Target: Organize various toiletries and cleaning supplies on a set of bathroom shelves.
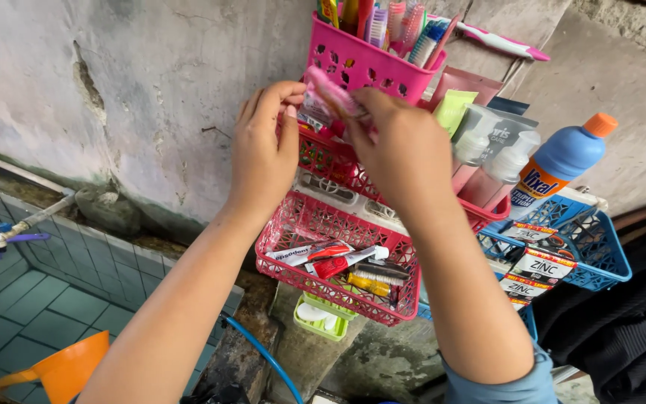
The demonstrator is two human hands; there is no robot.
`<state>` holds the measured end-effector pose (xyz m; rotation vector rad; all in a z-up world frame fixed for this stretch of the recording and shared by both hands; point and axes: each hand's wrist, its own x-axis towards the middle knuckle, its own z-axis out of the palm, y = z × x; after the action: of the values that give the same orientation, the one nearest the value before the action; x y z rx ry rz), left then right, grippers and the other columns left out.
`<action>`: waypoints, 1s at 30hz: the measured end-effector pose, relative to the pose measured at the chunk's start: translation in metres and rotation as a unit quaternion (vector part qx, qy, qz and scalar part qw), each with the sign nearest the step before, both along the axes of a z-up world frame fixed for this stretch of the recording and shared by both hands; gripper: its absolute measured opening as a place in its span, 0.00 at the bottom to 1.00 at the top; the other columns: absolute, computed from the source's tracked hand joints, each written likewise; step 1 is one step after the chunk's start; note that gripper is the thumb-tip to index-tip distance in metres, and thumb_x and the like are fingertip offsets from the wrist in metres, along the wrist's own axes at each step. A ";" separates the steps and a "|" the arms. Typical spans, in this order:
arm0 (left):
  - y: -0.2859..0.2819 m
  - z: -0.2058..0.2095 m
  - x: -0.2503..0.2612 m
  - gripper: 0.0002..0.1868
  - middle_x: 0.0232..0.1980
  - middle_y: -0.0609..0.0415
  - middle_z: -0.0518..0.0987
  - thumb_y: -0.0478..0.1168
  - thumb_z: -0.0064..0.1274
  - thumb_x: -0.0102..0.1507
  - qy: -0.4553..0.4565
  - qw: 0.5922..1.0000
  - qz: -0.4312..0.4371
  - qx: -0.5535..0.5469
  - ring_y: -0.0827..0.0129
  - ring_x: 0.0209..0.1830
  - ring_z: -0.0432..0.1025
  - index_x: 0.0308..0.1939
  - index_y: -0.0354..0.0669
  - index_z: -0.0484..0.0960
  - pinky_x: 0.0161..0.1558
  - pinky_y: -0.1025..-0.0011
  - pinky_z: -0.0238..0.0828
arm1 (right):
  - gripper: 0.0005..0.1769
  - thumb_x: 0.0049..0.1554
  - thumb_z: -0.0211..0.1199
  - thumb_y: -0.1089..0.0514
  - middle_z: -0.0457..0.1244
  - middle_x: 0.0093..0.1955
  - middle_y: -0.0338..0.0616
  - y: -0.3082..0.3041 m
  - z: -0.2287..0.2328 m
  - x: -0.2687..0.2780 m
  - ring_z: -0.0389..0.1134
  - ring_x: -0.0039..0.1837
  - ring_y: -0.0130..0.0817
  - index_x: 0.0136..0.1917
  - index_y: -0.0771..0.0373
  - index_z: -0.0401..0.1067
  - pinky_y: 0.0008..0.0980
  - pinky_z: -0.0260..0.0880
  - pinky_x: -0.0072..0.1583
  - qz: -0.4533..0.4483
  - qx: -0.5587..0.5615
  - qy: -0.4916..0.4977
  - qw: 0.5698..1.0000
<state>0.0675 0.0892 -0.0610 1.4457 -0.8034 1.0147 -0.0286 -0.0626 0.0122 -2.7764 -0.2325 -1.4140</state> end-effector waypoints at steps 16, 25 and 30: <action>0.002 0.012 -0.017 0.10 0.52 0.57 0.81 0.43 0.55 0.66 -0.068 0.952 0.178 0.240 0.59 0.62 0.69 0.49 0.47 0.85 0.69 0.36 0.43 | 0.17 0.68 0.51 0.54 0.69 0.49 0.48 -0.031 0.040 -0.003 0.69 0.45 0.37 0.62 0.61 0.75 0.38 0.71 0.50 0.225 0.137 0.132 0.956; -0.034 0.055 -0.026 0.29 0.72 0.53 0.71 0.41 0.59 0.64 -0.225 0.934 0.196 0.197 0.58 0.70 0.64 0.69 0.42 0.73 0.70 0.56 0.61 | 0.13 0.77 0.48 0.48 0.62 0.51 0.36 -0.088 0.099 -0.004 0.60 0.42 0.22 0.67 0.57 0.63 0.26 0.62 0.41 0.282 0.310 -0.016 0.908; -0.052 0.055 -0.018 0.36 0.71 0.53 0.70 0.44 0.65 0.59 -0.203 0.936 0.202 0.205 0.57 0.71 0.63 0.69 0.42 0.71 0.68 0.56 0.63 | 0.11 0.75 0.51 0.53 0.66 0.56 0.41 -0.103 0.110 0.015 0.71 0.47 0.31 0.63 0.62 0.63 0.34 0.74 0.45 0.416 0.273 0.005 0.867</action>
<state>0.0498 0.0370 -0.0059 1.8353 -1.0867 1.5613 -0.0132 -0.1655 0.1224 -1.8381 -0.7722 -1.0066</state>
